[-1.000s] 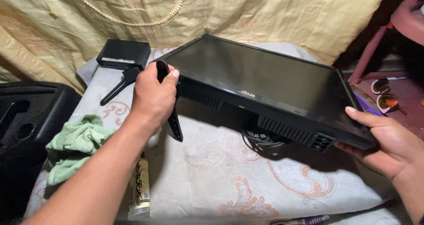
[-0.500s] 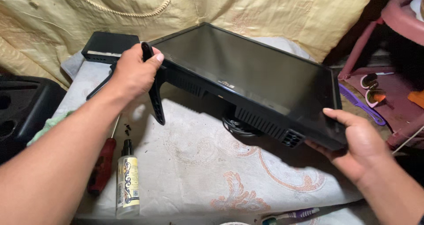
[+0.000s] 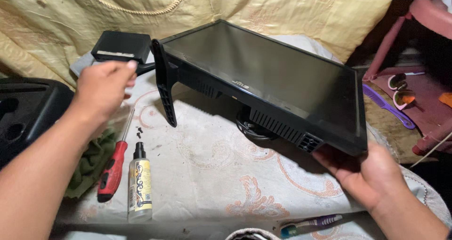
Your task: The person uses a screwdriver to attach a stand to a small television, then wipes the screen with a cloth, and finally secures the stand with screws.
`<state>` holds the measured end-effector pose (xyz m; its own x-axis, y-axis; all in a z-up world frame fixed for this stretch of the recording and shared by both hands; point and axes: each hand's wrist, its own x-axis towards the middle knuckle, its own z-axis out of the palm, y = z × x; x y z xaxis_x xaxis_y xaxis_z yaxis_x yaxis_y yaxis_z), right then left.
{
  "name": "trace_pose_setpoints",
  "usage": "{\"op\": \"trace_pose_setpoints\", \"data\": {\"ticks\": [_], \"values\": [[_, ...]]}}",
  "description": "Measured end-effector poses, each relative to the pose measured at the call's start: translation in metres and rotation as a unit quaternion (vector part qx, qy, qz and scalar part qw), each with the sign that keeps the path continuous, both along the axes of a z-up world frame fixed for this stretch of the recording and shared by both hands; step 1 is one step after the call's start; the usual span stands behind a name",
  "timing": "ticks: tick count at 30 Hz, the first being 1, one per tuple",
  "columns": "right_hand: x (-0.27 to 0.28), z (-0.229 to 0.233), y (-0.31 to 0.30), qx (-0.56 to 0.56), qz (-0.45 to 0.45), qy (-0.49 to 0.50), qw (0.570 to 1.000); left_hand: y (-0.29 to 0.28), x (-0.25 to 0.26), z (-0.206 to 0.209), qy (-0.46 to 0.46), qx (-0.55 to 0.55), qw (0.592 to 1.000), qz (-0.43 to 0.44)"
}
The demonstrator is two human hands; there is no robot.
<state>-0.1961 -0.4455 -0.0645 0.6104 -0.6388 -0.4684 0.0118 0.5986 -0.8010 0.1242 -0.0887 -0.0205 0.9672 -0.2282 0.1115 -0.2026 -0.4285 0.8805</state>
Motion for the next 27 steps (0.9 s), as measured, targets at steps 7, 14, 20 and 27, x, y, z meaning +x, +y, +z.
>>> {"op": "trace_pose_setpoints", "data": {"ticks": [7,14,20,27], "values": [[-0.011,-0.027,-0.008,0.105,0.133,0.072,0.983,0.03,-0.028,-0.028,-0.092,0.341,0.935,-0.016],[-0.012,0.001,0.03,0.039,0.352,0.114,0.928,0.01,-0.064,-0.026,-0.042,0.448,0.892,-0.032],[-0.001,0.024,0.063,0.049,0.461,0.116,0.878,0.01,-0.061,-0.032,-0.05,0.439,0.897,-0.024],[0.014,0.03,0.085,0.038,0.475,0.125,0.87,0.012,-0.056,-0.041,-0.054,0.397,0.916,-0.009]]}}
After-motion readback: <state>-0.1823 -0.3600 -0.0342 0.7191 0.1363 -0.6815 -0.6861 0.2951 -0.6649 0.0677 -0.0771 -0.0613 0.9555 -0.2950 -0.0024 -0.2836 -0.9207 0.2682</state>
